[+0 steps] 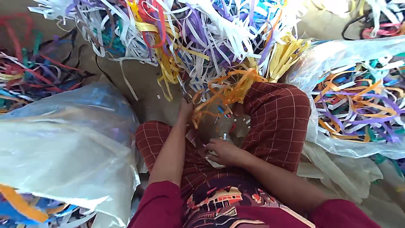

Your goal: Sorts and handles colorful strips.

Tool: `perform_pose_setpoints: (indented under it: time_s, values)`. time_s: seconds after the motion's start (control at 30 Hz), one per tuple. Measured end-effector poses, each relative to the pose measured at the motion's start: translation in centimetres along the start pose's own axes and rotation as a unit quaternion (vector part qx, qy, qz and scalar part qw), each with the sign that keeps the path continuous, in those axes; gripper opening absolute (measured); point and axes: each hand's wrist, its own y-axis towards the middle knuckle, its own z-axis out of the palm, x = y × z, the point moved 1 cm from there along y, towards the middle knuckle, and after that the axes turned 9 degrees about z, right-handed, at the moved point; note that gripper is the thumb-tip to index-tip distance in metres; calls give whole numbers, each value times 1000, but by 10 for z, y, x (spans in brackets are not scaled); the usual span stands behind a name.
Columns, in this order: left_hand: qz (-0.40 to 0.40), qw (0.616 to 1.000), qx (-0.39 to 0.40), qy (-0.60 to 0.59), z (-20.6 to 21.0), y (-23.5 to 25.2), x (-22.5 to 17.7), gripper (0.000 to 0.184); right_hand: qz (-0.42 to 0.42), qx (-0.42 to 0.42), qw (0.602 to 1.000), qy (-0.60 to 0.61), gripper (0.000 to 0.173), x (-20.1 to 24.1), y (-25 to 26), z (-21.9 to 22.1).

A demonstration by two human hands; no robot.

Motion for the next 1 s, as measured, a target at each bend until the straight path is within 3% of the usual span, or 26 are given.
perform_pose_setpoints:
  time_s: [0.2,0.43,0.53,0.7,0.87,1.0]
  values:
    - [100,990,-78,-58,-61,-45,-28,45,24,-10,999,-32,35,-8,8,10]
    - [148,958,-145,-200,-84,-90,-22,42,209,7,961,-181,30,-9,38,-25]
    - [193,915,-208,-287,-79,-87,-4,36,250,24,942,-222,35,-44,76,-25]
    - [235,867,-281,-337,-86,-80,1,32,247,-37,934,-257,42,-110,144,-25]
    - [262,881,-282,-274,-87,-80,4,40,217,-139,936,-241,44,-144,195,-39]
    - [241,905,-275,-219,-86,-75,8,47,283,-122,902,-302,38,-152,213,-50]
